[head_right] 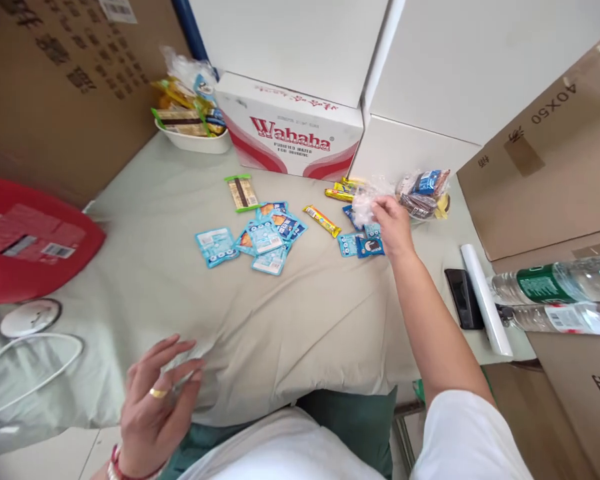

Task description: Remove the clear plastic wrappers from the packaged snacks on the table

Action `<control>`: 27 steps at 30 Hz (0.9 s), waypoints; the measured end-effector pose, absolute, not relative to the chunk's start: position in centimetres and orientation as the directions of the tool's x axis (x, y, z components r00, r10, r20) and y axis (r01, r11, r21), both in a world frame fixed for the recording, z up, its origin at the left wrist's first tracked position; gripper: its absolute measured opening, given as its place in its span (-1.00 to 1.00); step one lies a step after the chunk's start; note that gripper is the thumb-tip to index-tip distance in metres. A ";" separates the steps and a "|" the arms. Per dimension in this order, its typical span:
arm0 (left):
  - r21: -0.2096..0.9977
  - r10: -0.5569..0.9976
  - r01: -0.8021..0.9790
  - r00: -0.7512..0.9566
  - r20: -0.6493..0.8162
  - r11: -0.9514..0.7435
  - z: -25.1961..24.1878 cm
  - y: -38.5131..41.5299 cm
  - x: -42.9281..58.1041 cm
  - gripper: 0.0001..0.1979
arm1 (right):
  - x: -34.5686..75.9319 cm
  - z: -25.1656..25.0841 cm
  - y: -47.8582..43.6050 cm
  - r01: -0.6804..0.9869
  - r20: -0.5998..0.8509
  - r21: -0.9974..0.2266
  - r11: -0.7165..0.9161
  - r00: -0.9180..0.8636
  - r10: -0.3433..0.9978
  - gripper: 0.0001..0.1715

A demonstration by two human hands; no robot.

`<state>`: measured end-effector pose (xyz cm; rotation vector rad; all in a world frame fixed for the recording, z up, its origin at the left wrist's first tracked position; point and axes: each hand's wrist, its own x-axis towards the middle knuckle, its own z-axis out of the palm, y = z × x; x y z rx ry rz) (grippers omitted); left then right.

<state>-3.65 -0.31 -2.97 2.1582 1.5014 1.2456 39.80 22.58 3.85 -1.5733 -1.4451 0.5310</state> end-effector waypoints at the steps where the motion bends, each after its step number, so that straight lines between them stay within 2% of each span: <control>1: 0.693 0.880 0.583 0.087 0.467 -0.425 -2.5 0.3 -3.0 -0.79 | 39.2 4.0 20.7 0.410 0.221 -0.905 0.116 0.220 0.950 -0.64; 3: 0.881 0.951 0.359 0.073 0.302 -0.308 -1.7 1.8 -1.2 -0.79 | 37.3 3.7 16.9 0.199 0.127 -0.976 0.088 0.191 0.973 -0.62; 5: 0.998 0.995 0.026 0.077 0.055 -0.057 -0.9 3.8 1.2 -0.67 | 34.5 2.5 13.3 0.092 0.030 -0.996 0.017 0.148 0.989 -0.61; 7: 0.939 0.969 -0.262 0.163 -0.186 0.224 -0.2 5.6 3.8 -0.47 | 31.1 0.9 10.1 -0.017 -0.077 -0.997 -0.076 0.126 0.989 -0.62; 9: 0.793 0.864 -0.386 0.381 -0.329 0.472 0.1 7.0 6.0 -0.35 | 27.8 -0.7 7.4 -0.167 -0.163 -0.976 -0.143 0.119 0.979 -0.65; 11: 0.693 0.763 -0.381 0.514 -0.392 0.612 0.0 7.7 7.5 -0.34 | 25.5 -1.7 5.3 -0.308 -0.201 -0.939 -0.151 0.138 0.970 -0.68; 12: 0.668 0.741 -0.374 0.524 -0.420 0.644 -0.2 7.7 7.9 -0.35 | 24.9 -2.0 4.5 -0.358 -0.204 -0.924 -0.135 0.162 0.965 -0.69; 15: 0.666 0.769 -0.390 0.405 -0.495 0.635 -1.1 7.2 8.1 -0.40 | 25.5 -2.1 2.8 -0.430 -0.216 -0.898 -0.098 0.236 0.947 -0.73; 17: 0.727 0.818 -0.377 0.309 -0.485 0.574 -1.5 6.7 7.7 -0.41 | 26.8 -1.7 2.3 -0.435 -0.248 -0.890 -0.137 0.210 0.946 -0.67; 19: 0.822 0.868 -0.292 0.260 -0.423 0.489 -1.5 6.1 7.5 -0.46 | 27.8 -1.1 2.2 -0.372 -0.284 -0.902 -0.218 0.131 0.950 -0.51; 21: 0.894 0.896 -0.184 0.268 -0.355 0.409 -1.2 5.7 7.4 -0.49 | 27.9 -0.5 2.4 -0.227 -0.325 -0.922 -0.313 0.016 0.946 -0.38; 24: 0.921 0.895 -0.121 0.310 -0.319 0.370 -0.8 5.5 7.3 -0.49 | 26.7 0.2 3.0 -0.053 -0.358 -0.928 -0.369 -0.147 0.922 -0.50; 27: 0.904 0.859 -0.075 0.353 -0.370 0.421 -0.7 5.7 6.5 -0.42 | 25.5 0.4 3.4 -0.086 -0.301 -0.947 -0.310 -0.096 0.949 -0.54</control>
